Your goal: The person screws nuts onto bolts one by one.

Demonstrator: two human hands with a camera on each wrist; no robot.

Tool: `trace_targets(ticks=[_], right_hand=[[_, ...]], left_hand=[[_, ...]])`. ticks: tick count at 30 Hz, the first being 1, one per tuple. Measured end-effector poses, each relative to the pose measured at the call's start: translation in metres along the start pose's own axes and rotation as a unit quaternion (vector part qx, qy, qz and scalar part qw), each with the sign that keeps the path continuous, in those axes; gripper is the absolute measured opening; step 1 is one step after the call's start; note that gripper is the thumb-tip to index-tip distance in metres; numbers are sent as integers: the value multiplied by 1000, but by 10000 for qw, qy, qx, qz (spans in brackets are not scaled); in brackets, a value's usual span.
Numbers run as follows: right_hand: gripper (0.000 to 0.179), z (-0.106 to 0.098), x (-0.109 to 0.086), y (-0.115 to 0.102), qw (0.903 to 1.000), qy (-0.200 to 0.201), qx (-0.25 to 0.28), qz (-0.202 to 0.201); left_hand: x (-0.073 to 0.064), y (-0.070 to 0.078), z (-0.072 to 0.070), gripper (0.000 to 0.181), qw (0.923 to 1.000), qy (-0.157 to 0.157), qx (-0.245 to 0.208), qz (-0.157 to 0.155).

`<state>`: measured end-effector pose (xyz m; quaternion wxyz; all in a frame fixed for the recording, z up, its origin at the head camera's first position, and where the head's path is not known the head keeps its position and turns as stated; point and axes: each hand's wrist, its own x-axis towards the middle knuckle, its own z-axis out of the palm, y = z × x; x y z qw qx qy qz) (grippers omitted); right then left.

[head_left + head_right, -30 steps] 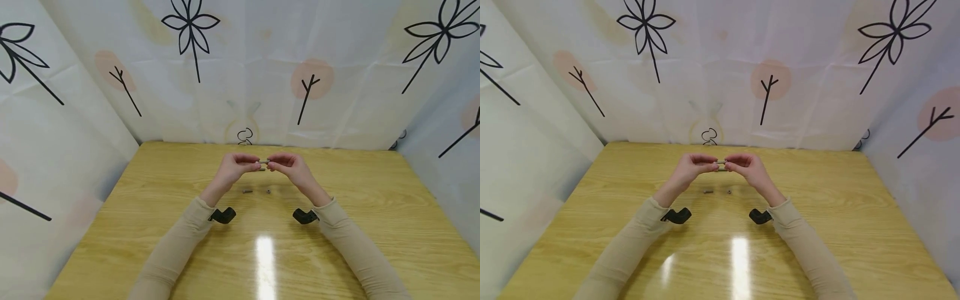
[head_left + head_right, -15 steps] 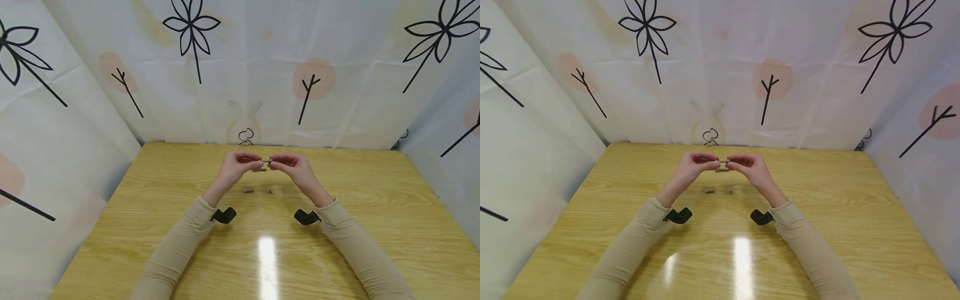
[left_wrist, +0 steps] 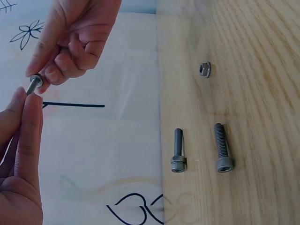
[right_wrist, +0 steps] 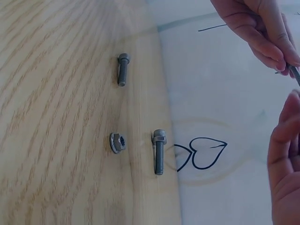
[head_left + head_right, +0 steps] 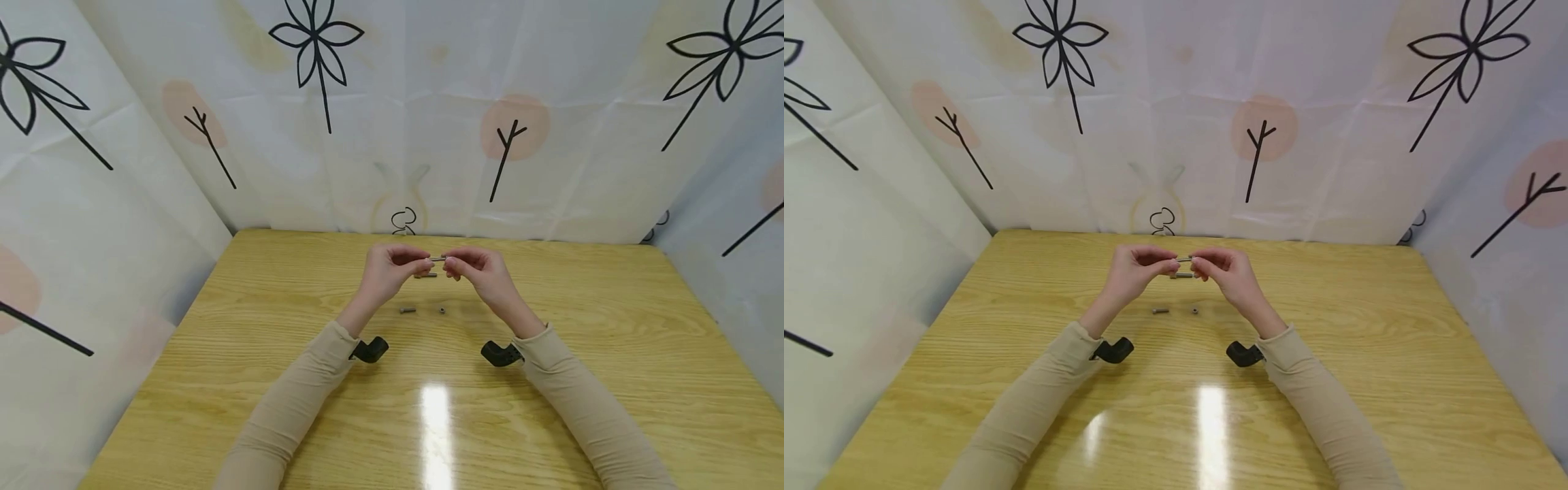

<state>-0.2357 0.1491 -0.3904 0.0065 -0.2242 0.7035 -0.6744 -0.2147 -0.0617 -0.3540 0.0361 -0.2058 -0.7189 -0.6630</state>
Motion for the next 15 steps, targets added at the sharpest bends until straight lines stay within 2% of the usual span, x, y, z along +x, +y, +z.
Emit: trace_targets(ticks=[2, 6, 8, 10, 13, 15], right_hand=[[29, 1, 1, -1, 9994, 16, -333, 44], [34, 5, 1, -4, 9978, -30, -638, 180], [37, 5, 0, -5, 9975, -95, -648, 247], [38, 3, -1, -5, 9982, -197, -487, 281], [31, -1, -2, -5, 9991, -329, 82, 270], [30, -3, -3, -6, 9983, -368, 389, 217]], left_hand=[[0, 1, 1, 14, 9999, -2, -39, 133], [0, -2, 5, 12, 9995, 1, -165, 283], [2, -12, 6, 13, 9993, 39, -219, 296], [5, -21, 7, 12, 9993, 108, -287, 219], [9, -35, 7, 14, 9989, 273, -362, 137], [9, -34, 8, 13, 9986, 351, -391, 100]])
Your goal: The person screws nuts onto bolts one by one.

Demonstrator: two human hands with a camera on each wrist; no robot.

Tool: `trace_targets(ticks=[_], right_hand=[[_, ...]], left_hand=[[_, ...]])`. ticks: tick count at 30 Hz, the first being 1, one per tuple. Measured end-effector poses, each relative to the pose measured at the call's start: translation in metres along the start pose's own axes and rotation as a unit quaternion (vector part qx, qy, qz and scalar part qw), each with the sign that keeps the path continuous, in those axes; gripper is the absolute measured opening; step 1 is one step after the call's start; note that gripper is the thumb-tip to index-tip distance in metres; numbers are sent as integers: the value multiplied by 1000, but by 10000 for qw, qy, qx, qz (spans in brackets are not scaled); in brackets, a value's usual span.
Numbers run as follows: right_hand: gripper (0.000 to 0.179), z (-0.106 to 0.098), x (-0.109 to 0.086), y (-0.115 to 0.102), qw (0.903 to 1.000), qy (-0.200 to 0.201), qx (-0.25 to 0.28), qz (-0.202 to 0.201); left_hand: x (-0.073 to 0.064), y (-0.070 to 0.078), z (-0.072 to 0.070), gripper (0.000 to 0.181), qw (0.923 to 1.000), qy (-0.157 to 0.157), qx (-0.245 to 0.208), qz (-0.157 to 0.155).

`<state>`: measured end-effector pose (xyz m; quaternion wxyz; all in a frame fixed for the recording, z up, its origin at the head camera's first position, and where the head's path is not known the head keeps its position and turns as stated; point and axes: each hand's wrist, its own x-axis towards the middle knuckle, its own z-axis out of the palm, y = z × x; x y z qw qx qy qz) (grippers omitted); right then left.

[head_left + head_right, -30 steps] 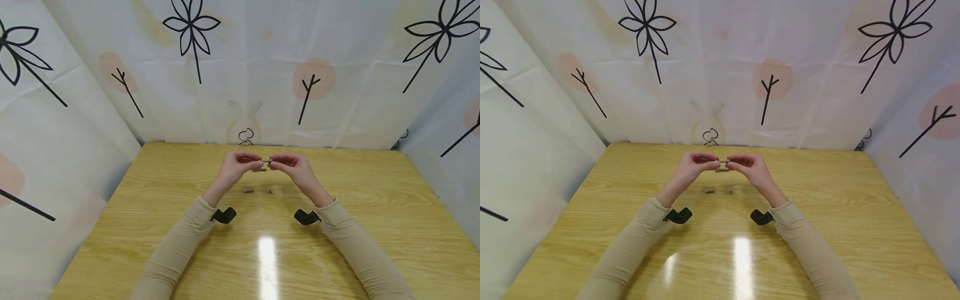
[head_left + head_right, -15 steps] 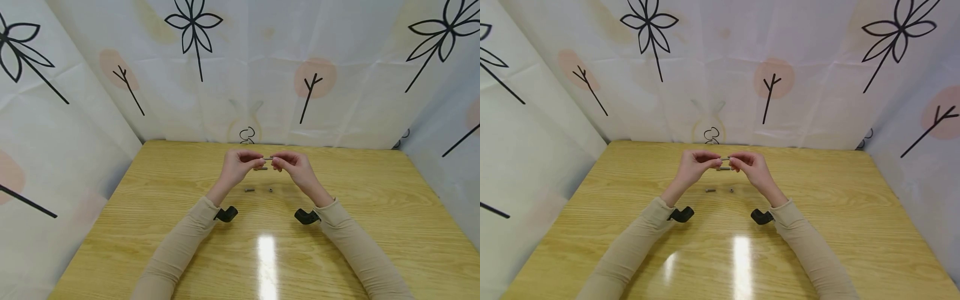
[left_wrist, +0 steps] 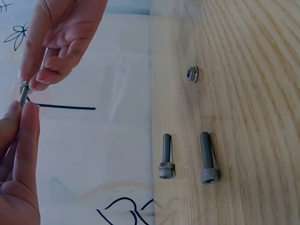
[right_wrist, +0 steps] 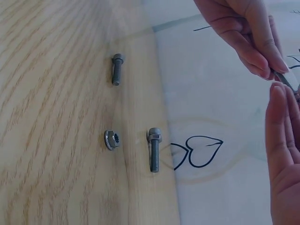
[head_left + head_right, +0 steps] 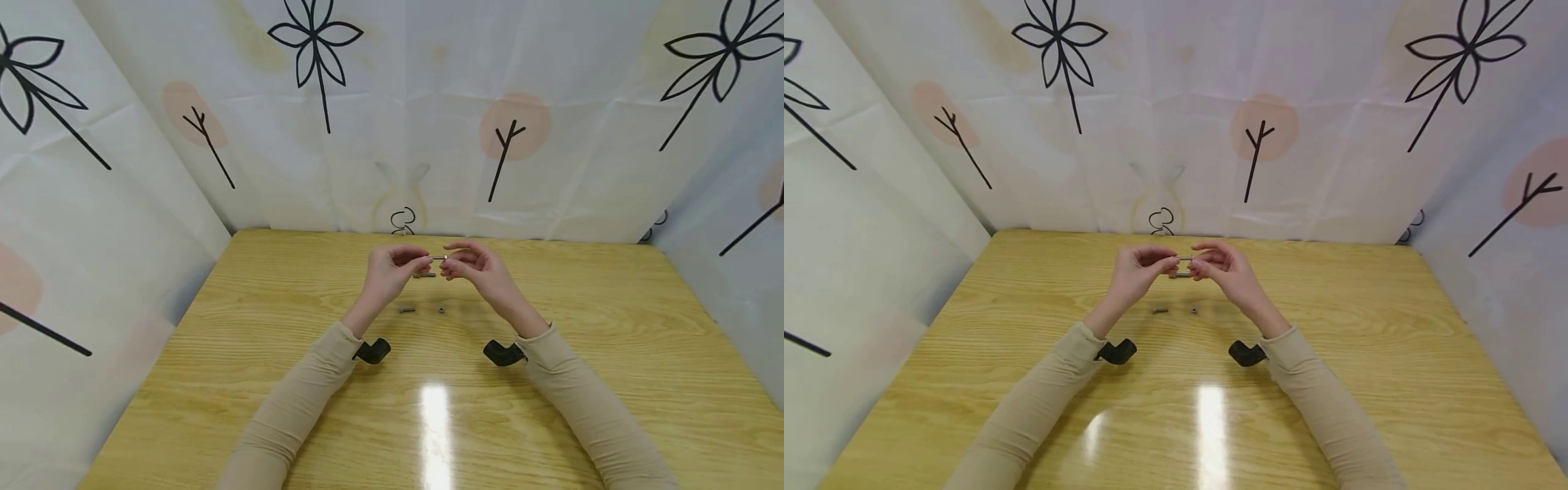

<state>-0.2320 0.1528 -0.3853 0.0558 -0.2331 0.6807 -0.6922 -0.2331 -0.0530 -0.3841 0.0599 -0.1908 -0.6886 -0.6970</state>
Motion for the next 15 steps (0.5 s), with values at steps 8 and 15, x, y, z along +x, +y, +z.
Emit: trace_targets(ticks=[8, 15], right_hand=[[31, 3, 4, -3, 9967, 96, -777, 226], [31, 6, 2, 0, 9996, -92, -107, 259]], left_hand=[[-1, -3, 3, 14, 9999, -49, -126, 53], [-3, -7, 1, 12, 9999, 100, -76, 73]])
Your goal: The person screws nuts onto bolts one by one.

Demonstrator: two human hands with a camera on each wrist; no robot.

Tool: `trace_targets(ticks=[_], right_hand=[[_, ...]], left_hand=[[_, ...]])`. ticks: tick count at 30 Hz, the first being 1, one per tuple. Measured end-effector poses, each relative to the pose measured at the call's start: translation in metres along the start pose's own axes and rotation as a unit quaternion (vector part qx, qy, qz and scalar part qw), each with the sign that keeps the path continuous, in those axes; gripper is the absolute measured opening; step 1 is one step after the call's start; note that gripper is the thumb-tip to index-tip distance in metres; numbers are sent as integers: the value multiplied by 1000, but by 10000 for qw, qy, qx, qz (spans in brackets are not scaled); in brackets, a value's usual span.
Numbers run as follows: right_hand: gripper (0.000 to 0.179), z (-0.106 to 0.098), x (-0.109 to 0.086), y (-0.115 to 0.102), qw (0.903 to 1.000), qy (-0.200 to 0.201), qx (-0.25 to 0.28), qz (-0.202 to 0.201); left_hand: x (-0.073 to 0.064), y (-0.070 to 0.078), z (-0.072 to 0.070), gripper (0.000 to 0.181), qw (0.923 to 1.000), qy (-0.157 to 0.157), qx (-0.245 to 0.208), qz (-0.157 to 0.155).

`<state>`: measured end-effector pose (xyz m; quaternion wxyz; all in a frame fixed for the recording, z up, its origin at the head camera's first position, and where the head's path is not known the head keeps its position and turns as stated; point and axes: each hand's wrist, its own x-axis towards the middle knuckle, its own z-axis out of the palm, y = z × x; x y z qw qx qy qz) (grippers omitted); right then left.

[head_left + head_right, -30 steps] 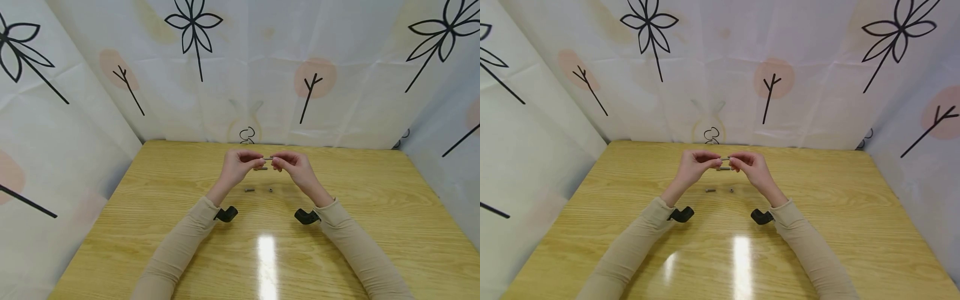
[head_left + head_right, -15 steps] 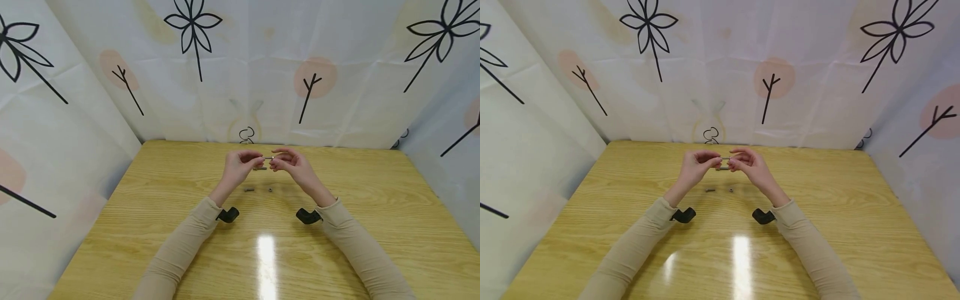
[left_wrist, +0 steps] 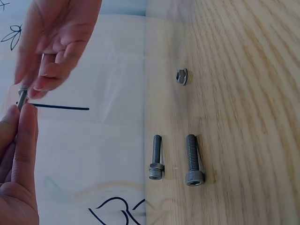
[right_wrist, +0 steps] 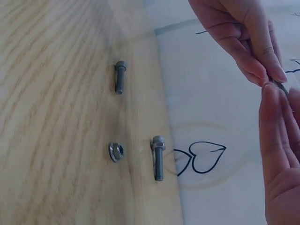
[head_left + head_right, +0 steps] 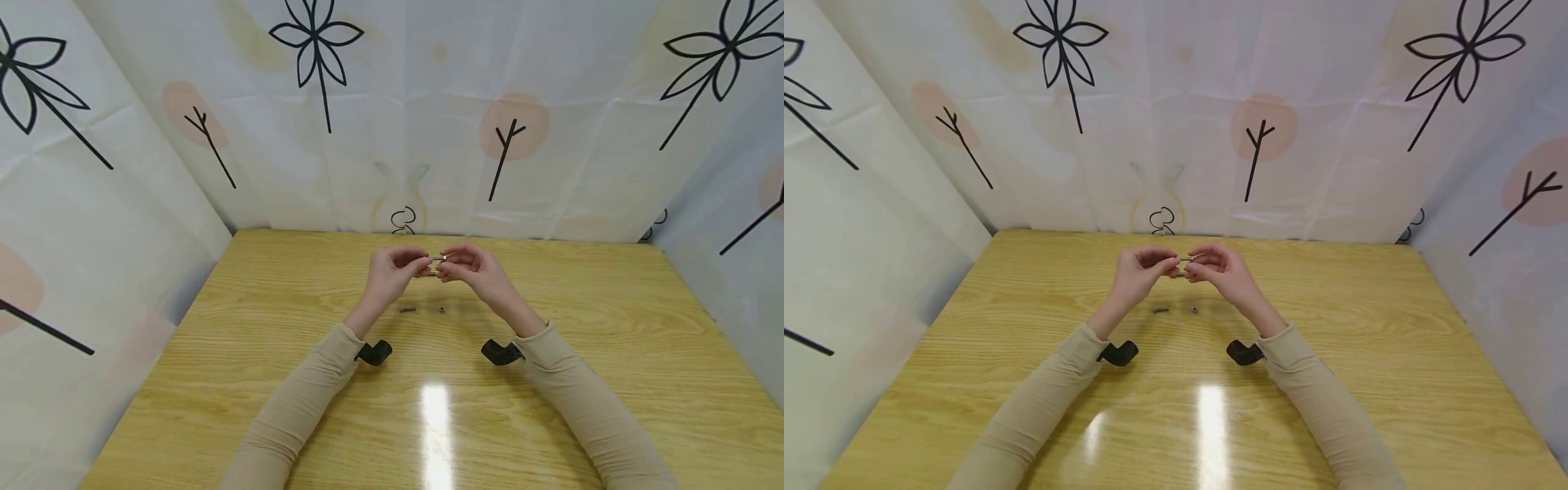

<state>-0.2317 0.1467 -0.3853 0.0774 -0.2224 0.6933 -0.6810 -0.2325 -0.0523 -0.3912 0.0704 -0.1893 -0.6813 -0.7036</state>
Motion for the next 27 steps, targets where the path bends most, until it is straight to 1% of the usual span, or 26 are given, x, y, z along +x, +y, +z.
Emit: trace_targets(ticks=[1, 3, 6, 8, 12, 14, 16, 18, 21, 25, 27], right_hand=[[30, 0, 0, 1, 10000, 0, 87, -25], [30, 1, 1, 2, 9999, -11, 84, 52], [42, 4, 2, 2, 9996, -22, -132, 250], [45, 5, 2, 2, 9994, -31, -166, 317], [35, 2, 0, 3, 9999, -28, 92, 97], [36, 1, -1, 4, 9998, -26, 198, -38], [35, 1, -1, 5, 9997, -2, 225, -131], [35, 2, -1, 5, 9995, 61, 275, -158], [35, 3, -2, 5, 9993, 164, 309, -147], [34, 3, -2, 5, 9993, 220, 289, -94], [32, 3, -1, 5, 9995, 252, 163, -81]], left_hand=[[0, 0, 0, 13, 10000, 10, 7, 12], [-1, 0, -1, 14, 10000, -24, -27, -2], [-2, -1, 0, 16, 9999, -101, -107, -57], [-3, -1, 0, 17, 9997, -75, -187, -145], [-3, -2, -1, 19, 9994, 57, -322, -146], [-3, -2, -2, 18, 9991, 49, -399, -108], [-3, -2, -3, 18, 9988, -23, -489, -98], [-3, -3, -4, 19, 9984, -115, -543, -137], [-4, -3, -7, 23, 9982, -241, -495, -223], [-5, -3, -10, 24, 9986, -361, -354, -172], [-5, -2, -10, 22, 9988, -369, -313, -108]])
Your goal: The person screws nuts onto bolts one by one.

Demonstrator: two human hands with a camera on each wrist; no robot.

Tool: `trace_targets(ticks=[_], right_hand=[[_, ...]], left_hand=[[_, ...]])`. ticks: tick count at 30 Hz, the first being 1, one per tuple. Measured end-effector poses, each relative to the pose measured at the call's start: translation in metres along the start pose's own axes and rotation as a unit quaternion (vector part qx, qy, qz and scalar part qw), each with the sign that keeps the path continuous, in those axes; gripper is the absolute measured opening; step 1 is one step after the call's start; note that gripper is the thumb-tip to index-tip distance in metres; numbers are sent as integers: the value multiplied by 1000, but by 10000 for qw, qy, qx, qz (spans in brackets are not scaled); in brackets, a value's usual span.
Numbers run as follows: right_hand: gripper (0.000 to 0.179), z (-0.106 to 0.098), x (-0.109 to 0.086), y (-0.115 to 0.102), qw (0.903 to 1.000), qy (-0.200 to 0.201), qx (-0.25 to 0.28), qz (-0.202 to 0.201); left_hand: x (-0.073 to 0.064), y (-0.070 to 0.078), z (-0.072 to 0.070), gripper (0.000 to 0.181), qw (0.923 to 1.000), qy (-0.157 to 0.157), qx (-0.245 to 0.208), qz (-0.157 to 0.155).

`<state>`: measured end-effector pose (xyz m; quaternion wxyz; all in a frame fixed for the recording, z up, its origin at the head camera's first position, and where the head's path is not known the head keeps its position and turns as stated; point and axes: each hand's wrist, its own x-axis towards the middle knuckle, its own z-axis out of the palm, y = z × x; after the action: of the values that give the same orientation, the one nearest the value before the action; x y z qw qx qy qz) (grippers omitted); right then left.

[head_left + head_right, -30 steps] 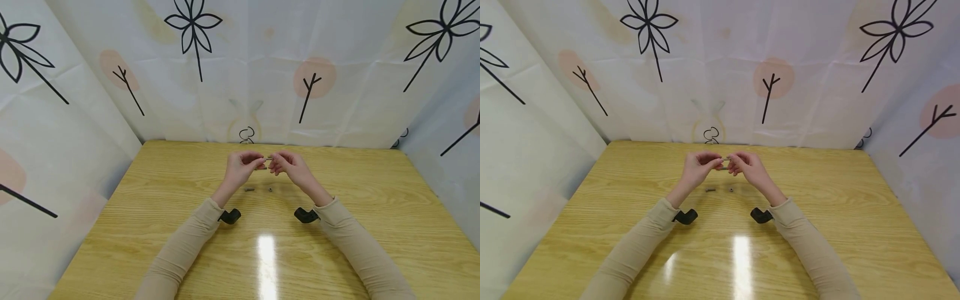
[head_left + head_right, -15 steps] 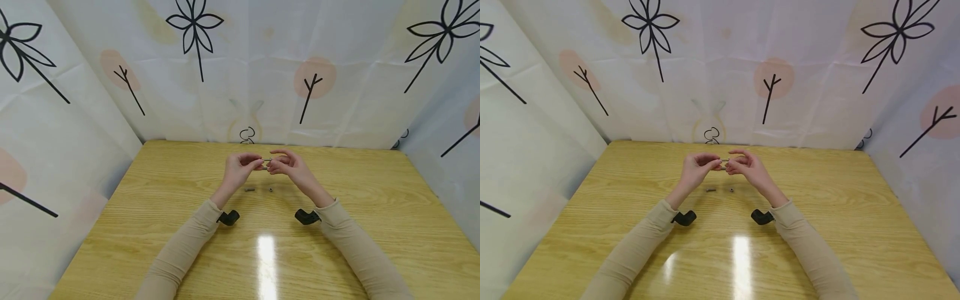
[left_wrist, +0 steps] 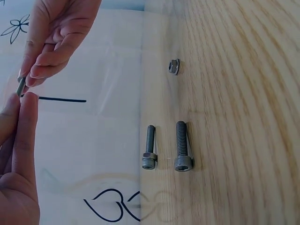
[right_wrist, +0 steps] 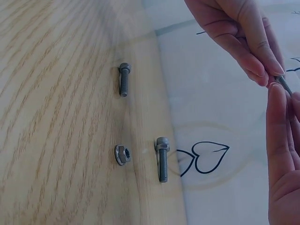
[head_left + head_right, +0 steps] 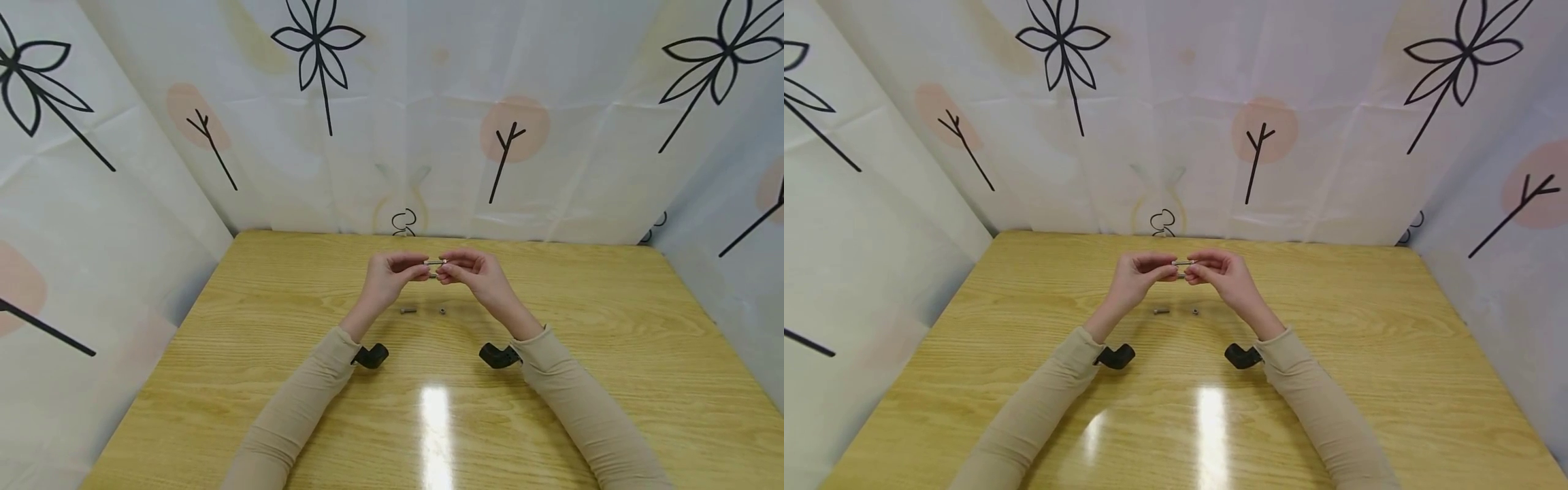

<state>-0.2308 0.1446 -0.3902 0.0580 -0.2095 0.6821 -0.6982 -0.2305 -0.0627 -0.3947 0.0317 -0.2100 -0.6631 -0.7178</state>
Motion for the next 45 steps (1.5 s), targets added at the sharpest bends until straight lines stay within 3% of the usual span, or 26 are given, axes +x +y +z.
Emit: trace_targets(ticks=[6, 12, 14, 17, 20, 23, 29, 35, 41, 45], right_hand=[[40, 3, 3, -4, 9972, -144, -734, 68], [34, 1, 0, -4, 9997, -128, -149, -126], [30, 2, 1, -3, 9997, -65, -233, -76], [40, 3, 3, -2, 9988, -42, -448, 171], [40, 2, 2, -2, 9988, -117, -364, 309], [35, 1, 1, -1, 9996, -159, -160, 173], [43, 4, 4, 0, 9975, -58, -510, 483], [36, 3, 3, 1, 9988, -17, 35, 484], [45, 2, 4, 4, 9966, 22, -290, 776], [36, -1, 2, 4, 9981, -29, -67, 614]], left_hand=[[1, 3, 2, 19, 9998, 86, 63, 138], [3, 5, 5, 17, 9995, 249, -14, 177], [3, 4, 5, 15, 9995, 182, -66, 259], [3, 1, 6, 15, 9995, 109, -121, 272], [2, -1, 5, 17, 9996, 207, -160, 134], [1, -2, 4, 17, 9994, 271, -213, 27], [-1, -3, 4, 17, 9997, 167, -126, -97], [2, -8, 5, 19, 9993, 296, -198, -140], [4, -14, 8, 21, 9992, 156, -287, -222], [5, -17, 7, 25, 9985, 229, -377, -317]])
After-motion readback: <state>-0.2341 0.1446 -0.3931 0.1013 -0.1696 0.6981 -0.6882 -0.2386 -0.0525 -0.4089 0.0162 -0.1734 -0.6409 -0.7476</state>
